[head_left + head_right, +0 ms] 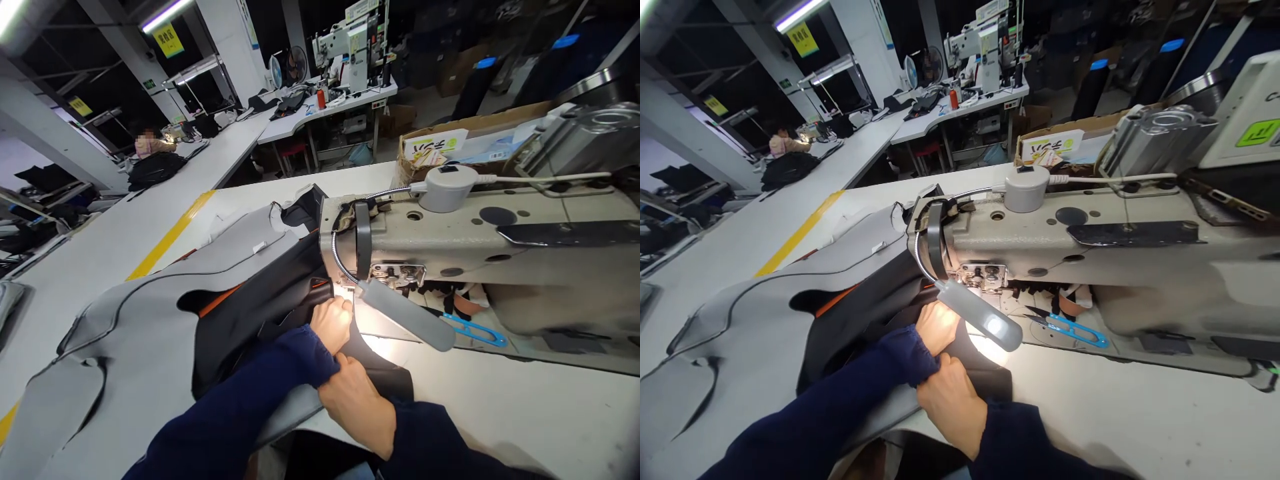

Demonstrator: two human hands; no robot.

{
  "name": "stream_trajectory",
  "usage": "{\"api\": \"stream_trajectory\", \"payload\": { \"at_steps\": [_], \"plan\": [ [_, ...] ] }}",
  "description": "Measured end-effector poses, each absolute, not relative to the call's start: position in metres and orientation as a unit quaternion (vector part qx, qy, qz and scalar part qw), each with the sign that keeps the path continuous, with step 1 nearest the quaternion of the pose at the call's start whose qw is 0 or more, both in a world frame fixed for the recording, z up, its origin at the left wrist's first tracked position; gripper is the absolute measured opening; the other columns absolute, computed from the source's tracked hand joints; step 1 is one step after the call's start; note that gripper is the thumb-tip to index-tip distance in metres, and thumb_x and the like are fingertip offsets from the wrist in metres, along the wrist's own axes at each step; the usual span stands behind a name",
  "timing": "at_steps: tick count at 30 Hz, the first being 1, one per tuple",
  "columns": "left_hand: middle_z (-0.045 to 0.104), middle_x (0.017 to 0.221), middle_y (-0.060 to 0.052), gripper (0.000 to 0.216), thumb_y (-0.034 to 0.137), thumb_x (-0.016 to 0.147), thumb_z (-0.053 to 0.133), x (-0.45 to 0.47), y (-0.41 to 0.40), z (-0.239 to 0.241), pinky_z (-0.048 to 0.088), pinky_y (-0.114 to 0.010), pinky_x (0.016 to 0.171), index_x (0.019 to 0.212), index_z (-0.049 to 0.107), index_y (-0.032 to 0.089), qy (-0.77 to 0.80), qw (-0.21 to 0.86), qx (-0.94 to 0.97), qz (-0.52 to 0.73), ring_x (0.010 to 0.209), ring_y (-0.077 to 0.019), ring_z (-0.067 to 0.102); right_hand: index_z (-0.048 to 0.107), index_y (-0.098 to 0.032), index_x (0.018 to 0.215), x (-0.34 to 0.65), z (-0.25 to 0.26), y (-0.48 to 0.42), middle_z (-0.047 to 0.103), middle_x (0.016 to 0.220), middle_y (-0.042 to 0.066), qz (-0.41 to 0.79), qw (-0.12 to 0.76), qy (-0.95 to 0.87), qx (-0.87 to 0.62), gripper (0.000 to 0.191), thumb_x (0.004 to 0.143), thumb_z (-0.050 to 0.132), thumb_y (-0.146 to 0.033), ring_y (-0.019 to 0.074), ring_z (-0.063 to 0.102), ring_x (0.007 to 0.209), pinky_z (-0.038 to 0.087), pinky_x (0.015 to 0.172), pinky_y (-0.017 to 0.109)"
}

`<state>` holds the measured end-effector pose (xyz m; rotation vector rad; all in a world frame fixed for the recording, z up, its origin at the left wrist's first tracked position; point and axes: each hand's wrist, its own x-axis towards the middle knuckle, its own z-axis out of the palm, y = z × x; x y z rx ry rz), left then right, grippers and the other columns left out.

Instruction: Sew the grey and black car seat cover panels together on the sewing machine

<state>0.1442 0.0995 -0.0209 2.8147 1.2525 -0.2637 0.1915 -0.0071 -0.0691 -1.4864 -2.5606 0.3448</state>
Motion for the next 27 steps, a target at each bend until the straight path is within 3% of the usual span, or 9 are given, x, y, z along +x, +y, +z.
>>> {"api": "stream_trajectory", "payload": {
  "at_steps": [8, 11, 14, 17, 20, 22, 27],
  "plan": [
    [0.065, 0.092, -0.01, 0.03, 0.023, 0.091, 0.036, 0.149, 0.108, -0.019, 0.05, -0.034, 0.064, 0.101, 0.063, 0.018, 0.42, 0.033, 0.903, -0.089, 0.078, -0.0254, 0.065, 0.064, -0.015, 0.082, 0.212, -0.059, 0.014, 0.065, 0.086, 0.013, 0.147, 0.08, -0.841, -0.514, 0.017, 0.069, 0.056, -0.007, 0.0254, 0.058, 0.083, 0.037, 0.059, 0.033],
    [0.064, 0.094, -0.011, 0.026, 0.017, 0.085, 0.041, 0.142, 0.109, -0.005, 0.05, -0.034, 0.065, 0.101, 0.062, 0.016, 0.4, 0.023, 0.911, -0.102, 0.083, -0.0262, 0.065, 0.065, -0.015, 0.089, 0.236, -0.04, 0.015, 0.067, 0.094, 0.009, 0.233, 0.095, -0.852, -0.46, 0.017, 0.073, 0.062, -0.021, 0.0234, 0.059, 0.084, 0.041, 0.064, 0.033],
    [0.062, 0.099, -0.011, 0.029, 0.012, 0.077, 0.046, 0.13, 0.101, 0.014, 0.05, -0.033, 0.064, 0.103, 0.059, 0.015, 0.377, 0.014, 0.917, -0.128, 0.083, -0.0251, 0.064, 0.065, -0.02, 0.1, 0.26, -0.027, 0.008, 0.066, 0.112, 0.002, 0.346, 0.124, -0.871, -0.324, 0.027, 0.077, 0.064, -0.033, 0.0213, 0.057, 0.099, 0.043, 0.082, 0.034],
    [0.062, 0.093, -0.008, 0.022, 0.016, 0.08, 0.045, 0.12, 0.089, 0.022, 0.05, -0.032, 0.062, 0.097, 0.059, 0.017, 0.376, 0.029, 0.913, -0.156, 0.075, -0.0226, 0.064, 0.057, -0.022, 0.124, 0.274, -0.027, -0.002, 0.053, 0.138, 0.0, 0.399, 0.129, -0.879, -0.229, 0.048, 0.076, 0.063, -0.024, 0.023, 0.042, 0.127, 0.025, 0.111, 0.042],
    [0.062, 0.09, -0.007, 0.019, 0.019, 0.082, 0.042, 0.117, 0.077, 0.015, 0.049, -0.032, 0.06, 0.091, 0.06, 0.017, 0.383, 0.052, 0.907, -0.164, 0.071, -0.0224, 0.064, 0.043, -0.021, 0.139, 0.276, -0.028, -0.007, 0.042, 0.147, 0.002, 0.407, 0.109, -0.882, -0.212, 0.062, 0.079, 0.057, -0.02, 0.024, 0.02, 0.142, 0.0, 0.117, 0.05],
    [0.062, 0.09, -0.007, 0.02, 0.019, 0.082, 0.042, 0.118, 0.072, 0.008, 0.05, -0.033, 0.06, 0.091, 0.06, 0.017, 0.388, 0.056, 0.906, -0.16, 0.071, -0.0228, 0.065, 0.04, -0.021, 0.142, 0.272, -0.028, -0.007, 0.041, 0.147, 0.003, 0.396, 0.097, -0.885, -0.223, 0.06, 0.084, 0.053, -0.022, 0.0232, 0.017, 0.143, -0.003, 0.117, 0.051],
    [0.063, 0.088, -0.008, 0.021, 0.022, 0.083, 0.043, 0.124, 0.072, 0.002, 0.05, -0.033, 0.062, 0.091, 0.061, 0.017, 0.395, 0.063, 0.905, -0.147, 0.072, -0.0228, 0.066, 0.049, -0.016, 0.134, 0.257, -0.035, -0.008, 0.048, 0.141, 0.009, 0.312, 0.099, -0.907, -0.265, 0.048, 0.088, 0.05, -0.03, 0.0265, 0.03, 0.136, -0.002, 0.118, 0.051]
  ]
}}
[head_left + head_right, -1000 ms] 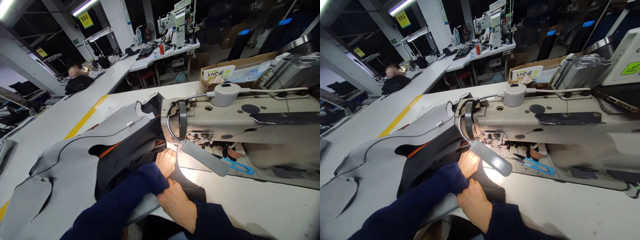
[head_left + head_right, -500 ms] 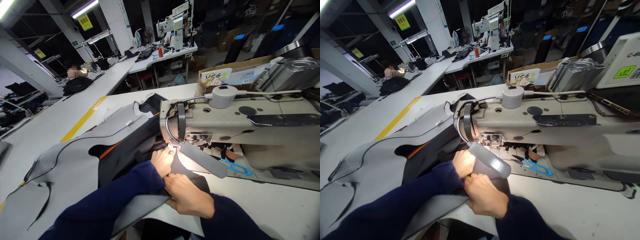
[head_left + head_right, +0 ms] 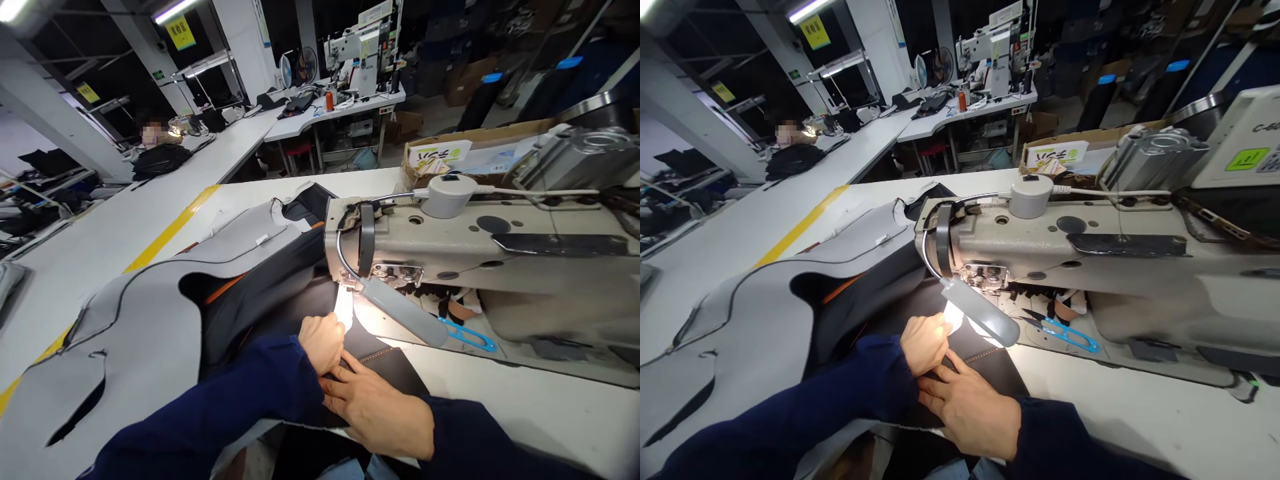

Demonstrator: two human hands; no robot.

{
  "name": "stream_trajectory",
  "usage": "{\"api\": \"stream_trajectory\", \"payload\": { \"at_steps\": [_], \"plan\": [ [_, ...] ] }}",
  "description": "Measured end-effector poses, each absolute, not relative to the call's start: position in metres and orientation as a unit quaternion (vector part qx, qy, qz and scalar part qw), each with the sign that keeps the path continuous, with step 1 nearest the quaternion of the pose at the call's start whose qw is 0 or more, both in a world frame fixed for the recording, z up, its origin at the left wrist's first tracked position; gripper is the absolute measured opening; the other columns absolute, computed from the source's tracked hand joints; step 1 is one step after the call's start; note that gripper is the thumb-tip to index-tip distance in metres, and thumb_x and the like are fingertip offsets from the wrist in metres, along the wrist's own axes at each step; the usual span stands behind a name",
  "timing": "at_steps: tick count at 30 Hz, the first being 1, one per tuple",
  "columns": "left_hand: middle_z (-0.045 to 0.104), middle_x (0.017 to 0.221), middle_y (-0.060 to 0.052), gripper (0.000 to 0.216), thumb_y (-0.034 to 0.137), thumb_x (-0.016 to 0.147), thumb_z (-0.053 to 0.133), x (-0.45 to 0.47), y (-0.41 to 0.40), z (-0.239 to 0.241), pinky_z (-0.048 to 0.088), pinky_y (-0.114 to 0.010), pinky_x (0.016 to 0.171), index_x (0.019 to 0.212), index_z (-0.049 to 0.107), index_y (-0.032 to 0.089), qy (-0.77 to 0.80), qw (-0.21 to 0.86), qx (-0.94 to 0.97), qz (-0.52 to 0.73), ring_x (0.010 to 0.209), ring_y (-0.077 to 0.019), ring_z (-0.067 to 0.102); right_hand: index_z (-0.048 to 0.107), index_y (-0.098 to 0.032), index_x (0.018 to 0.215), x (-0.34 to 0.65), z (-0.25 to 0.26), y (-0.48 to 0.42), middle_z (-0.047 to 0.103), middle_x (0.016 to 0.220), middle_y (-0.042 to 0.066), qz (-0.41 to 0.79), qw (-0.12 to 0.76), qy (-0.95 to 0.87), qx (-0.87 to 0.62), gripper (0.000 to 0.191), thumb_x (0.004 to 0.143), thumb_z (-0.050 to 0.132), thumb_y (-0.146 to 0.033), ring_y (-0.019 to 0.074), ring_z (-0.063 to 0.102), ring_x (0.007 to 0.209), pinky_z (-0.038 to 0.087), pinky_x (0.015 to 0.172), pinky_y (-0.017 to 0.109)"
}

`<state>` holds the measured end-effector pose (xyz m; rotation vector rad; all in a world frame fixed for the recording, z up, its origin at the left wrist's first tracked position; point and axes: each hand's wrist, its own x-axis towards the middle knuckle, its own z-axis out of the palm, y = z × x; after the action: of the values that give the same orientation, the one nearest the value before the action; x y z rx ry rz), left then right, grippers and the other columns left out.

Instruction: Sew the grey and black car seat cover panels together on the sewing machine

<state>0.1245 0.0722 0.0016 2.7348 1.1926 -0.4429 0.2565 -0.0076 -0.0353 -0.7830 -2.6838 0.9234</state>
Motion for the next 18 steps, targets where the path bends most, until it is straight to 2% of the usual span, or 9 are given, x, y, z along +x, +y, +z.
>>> {"api": "stream_trajectory", "payload": {
  "at_steps": [2, 7, 11, 16, 18],
  "plan": [
    [0.063, 0.088, -0.009, 0.022, 0.022, 0.084, 0.043, 0.127, 0.074, 0.002, 0.05, -0.032, 0.062, 0.091, 0.062, 0.015, 0.386, 0.061, 0.909, -0.147, 0.072, -0.0231, 0.066, 0.053, -0.015, 0.128, 0.251, -0.041, -0.009, 0.051, 0.137, 0.01, 0.272, 0.105, -0.914, -0.281, 0.045, 0.087, 0.052, -0.032, 0.0282, 0.034, 0.132, 0.002, 0.117, 0.054],
    [0.063, 0.091, -0.011, 0.021, 0.02, 0.083, 0.046, 0.13, 0.08, 0.0, 0.05, -0.032, 0.064, 0.093, 0.063, 0.012, 0.374, 0.051, 0.912, -0.157, 0.075, -0.0233, 0.066, 0.062, -0.013, 0.11, 0.238, -0.051, -0.008, 0.058, 0.122, 0.014, 0.175, 0.101, -0.927, -0.315, 0.037, 0.084, 0.056, -0.038, 0.0295, 0.045, 0.118, 0.022, 0.11, 0.055],
    [0.062, 0.094, -0.013, 0.019, 0.016, 0.082, 0.05, 0.131, 0.085, -0.003, 0.051, -0.034, 0.064, 0.094, 0.062, 0.01, 0.358, 0.048, 0.918, -0.165, 0.077, -0.0243, 0.066, 0.063, -0.013, 0.104, 0.228, -0.058, -0.003, 0.061, 0.114, 0.013, 0.126, 0.122, -0.926, -0.335, 0.035, 0.085, 0.053, -0.041, 0.0297, 0.048, 0.111, 0.027, 0.106, 0.054],
    [0.059, 0.099, -0.016, 0.024, 0.012, 0.077, 0.052, 0.134, 0.091, -0.004, 0.053, -0.036, 0.063, 0.098, 0.061, 0.006, 0.332, 0.038, 0.923, -0.193, 0.079, -0.0262, 0.065, 0.063, -0.014, 0.104, 0.218, -0.07, 0.004, 0.066, 0.098, 0.01, 0.096, 0.15, -0.918, -0.354, 0.028, 0.089, 0.045, -0.03, 0.0267, 0.054, 0.099, 0.035, 0.097, 0.051],
    [0.058, 0.101, -0.017, 0.028, 0.011, 0.076, 0.052, 0.135, 0.092, -0.003, 0.054, -0.036, 0.063, 0.102, 0.061, 0.005, 0.329, 0.04, 0.921, -0.203, 0.079, -0.0268, 0.065, 0.064, -0.013, 0.103, 0.213, -0.072, 0.008, 0.066, 0.099, 0.012, 0.063, 0.162, -0.919, -0.354, 0.028, 0.089, 0.042, -0.023, 0.0274, 0.055, 0.1, 0.037, 0.095, 0.052]
  ]
}}
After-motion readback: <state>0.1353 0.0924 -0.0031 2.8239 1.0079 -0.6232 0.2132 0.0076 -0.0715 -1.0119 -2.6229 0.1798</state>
